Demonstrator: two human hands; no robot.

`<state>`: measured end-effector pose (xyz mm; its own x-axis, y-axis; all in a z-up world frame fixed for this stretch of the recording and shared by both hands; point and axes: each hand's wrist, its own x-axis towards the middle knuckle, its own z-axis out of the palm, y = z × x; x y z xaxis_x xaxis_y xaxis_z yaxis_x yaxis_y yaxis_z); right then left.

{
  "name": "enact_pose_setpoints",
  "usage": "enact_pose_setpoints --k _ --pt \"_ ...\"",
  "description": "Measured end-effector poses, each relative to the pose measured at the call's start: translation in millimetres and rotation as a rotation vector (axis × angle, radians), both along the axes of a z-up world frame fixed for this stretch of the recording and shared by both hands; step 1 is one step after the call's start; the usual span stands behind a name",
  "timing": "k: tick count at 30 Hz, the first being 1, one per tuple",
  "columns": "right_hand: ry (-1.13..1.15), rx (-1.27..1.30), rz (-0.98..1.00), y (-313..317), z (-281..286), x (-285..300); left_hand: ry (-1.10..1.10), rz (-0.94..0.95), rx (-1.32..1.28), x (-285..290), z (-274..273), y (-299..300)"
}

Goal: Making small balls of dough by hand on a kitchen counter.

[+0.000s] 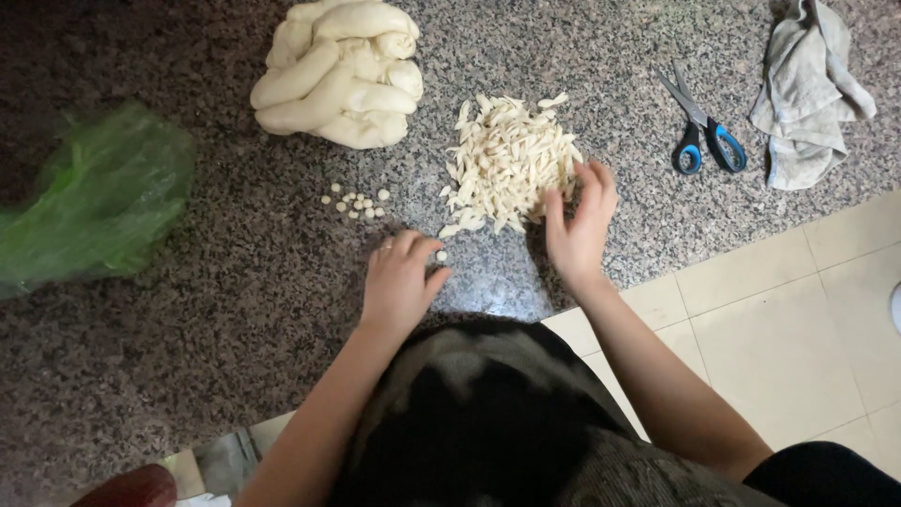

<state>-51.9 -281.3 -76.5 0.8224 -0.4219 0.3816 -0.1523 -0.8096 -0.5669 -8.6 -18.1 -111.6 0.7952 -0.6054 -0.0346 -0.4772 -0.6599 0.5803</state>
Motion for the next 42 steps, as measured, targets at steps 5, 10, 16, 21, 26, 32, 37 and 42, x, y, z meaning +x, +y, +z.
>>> enact_pose_setpoints --k 5,10,16,21,26,32,37,42 --pt "-0.015 -0.063 0.047 10 -23 -10 -0.109 0.017 -0.019 12 -29 4" --pt "0.07 -0.022 0.053 3 -31 -8 -0.113 0.242 -0.236 40 30 24" --pt "0.158 0.0 0.031 3 -32 -8 -0.34 0.258 -0.134 41 48 18" --pt "0.149 -0.014 0.023 2 -33 -8 -0.101 -0.067 -0.046 25 0 -19" --pt "0.161 -0.013 -0.011 4 -26 -7 -0.268 -0.097 -0.087 30 -34 -22" --pt "0.185 -0.02 -0.042 4 -26 -5 -0.197 -0.097 -0.194 34 -14 -19" --pt "0.166 -0.009 -0.036 4 -27 -5 -0.201 -0.111 -0.176 36 0 -22" --pt "0.096 0.013 -0.027 -2 -43 -2 -0.109 -0.154 -0.079 43 13 -29"
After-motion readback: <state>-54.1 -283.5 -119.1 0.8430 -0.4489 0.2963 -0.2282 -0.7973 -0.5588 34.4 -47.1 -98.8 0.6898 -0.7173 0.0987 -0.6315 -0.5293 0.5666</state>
